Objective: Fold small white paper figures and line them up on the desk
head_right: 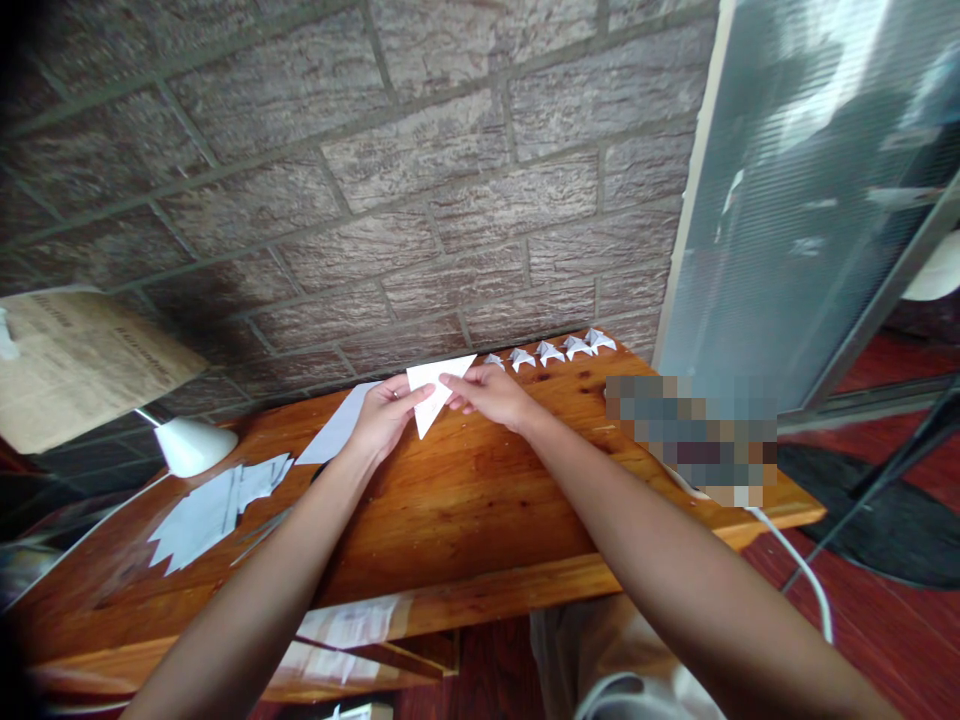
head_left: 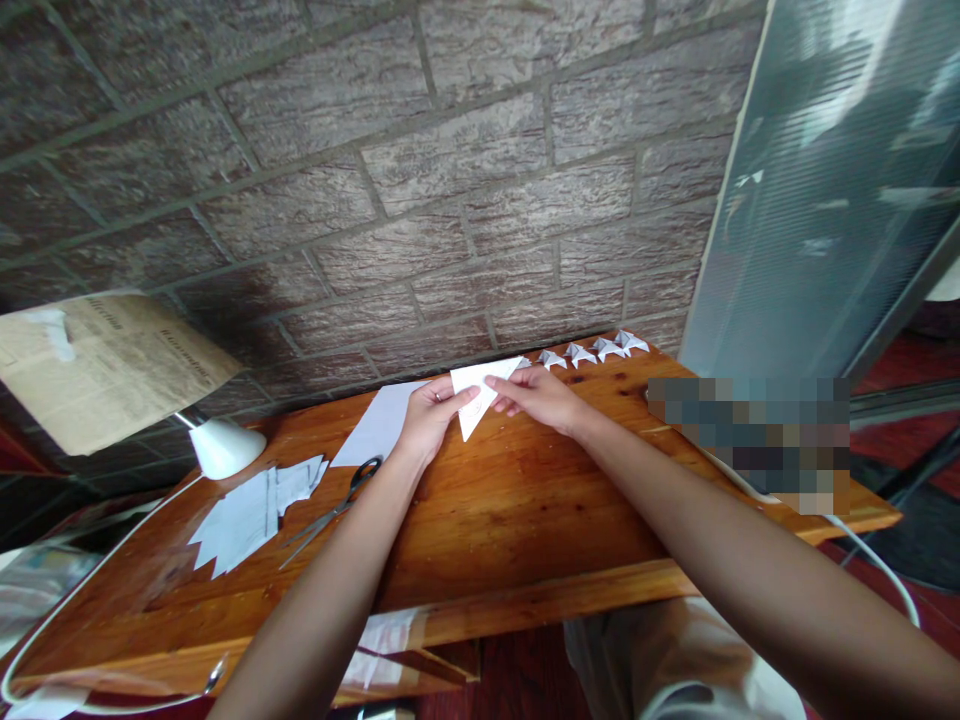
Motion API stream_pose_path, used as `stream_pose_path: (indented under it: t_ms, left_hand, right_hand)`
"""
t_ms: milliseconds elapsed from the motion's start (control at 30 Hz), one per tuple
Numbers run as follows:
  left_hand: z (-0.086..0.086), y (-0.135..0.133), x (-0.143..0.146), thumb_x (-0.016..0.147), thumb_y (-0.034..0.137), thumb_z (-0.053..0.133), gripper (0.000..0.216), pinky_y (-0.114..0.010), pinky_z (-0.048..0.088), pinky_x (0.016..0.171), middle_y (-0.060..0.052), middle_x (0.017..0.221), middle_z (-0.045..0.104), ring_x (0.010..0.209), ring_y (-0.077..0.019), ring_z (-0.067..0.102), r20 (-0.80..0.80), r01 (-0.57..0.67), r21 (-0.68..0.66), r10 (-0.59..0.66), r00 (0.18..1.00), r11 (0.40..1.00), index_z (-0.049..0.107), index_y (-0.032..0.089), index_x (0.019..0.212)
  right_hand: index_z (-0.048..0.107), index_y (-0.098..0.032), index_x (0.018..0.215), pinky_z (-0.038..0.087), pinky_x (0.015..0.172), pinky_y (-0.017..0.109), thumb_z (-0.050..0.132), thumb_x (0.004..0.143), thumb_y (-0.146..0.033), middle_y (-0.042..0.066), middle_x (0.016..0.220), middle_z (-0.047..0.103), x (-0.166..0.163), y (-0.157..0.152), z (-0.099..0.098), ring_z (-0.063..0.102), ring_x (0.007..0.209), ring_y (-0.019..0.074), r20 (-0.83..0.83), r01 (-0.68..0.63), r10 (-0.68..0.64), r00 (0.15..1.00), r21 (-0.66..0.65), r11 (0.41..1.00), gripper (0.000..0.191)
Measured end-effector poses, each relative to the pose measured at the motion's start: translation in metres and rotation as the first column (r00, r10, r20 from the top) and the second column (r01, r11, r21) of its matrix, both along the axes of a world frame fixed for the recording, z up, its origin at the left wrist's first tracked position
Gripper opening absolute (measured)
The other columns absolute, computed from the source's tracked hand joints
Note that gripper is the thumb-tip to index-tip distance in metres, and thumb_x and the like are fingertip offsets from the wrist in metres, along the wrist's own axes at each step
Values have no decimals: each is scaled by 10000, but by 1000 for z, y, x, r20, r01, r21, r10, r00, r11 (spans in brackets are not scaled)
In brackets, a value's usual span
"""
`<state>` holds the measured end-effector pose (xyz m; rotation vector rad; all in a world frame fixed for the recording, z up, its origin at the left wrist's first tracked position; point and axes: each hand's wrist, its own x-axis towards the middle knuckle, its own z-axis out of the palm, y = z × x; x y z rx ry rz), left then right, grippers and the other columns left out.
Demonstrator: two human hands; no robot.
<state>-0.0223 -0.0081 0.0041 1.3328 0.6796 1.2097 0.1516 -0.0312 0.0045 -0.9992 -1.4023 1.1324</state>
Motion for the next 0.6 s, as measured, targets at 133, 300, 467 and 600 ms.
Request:
stream_pose_path:
  t_ms: [133, 300, 467, 600]
  left_hand:
    - [-2, 2, 0, 527, 278, 863, 408, -349, 500, 832, -64, 923, 745, 833, -212, 682, 3, -11, 1, 11, 1000, 1000, 735, 167, 898]
    - [-4, 3, -1, 541, 266, 857, 398, -346, 501, 834, -61, 925, 745, 828, -205, 681, 4, -1, 10, 1, 1000, 1000, 729, 163, 903]
    - [-3, 2, 0, 547, 282, 853, 410, -347, 498, 835, -69, 953, 739, 873, -220, 675, -2, 2, 23, -2, 1000, 1000, 725, 164, 919]
    - [-3, 0, 1, 559, 294, 846, 401, -335, 494, 827, -67, 943, 739, 878, -218, 671, 5, 0, 26, 0, 1000, 1000, 722, 163, 918]
  right_hand:
    - [697, -138, 644, 454, 524, 209, 725, 677, -534, 49, 623, 697, 0, -1, 0, 592, 545, 103, 21, -3, 3, 1000, 22, 1000, 399]
    - [694, -139, 623, 445, 523, 211, 733, 669, -517, 40, 604, 688, 0, -1, 1, 578, 526, 98, 25, 19, -20, 999, 26, 999, 383]
    - [690, -141, 607, 441, 518, 215, 735, 654, -531, 39, 595, 682, 0, -1, 0, 573, 520, 99, 44, 27, -29, 999, 39, 999, 396]
    - [692, -137, 639, 440, 514, 213, 771, 607, -519, 34, 601, 674, -1, -2, 2, 578, 541, 106, 24, 8, -8, 1000, 28, 1000, 391]
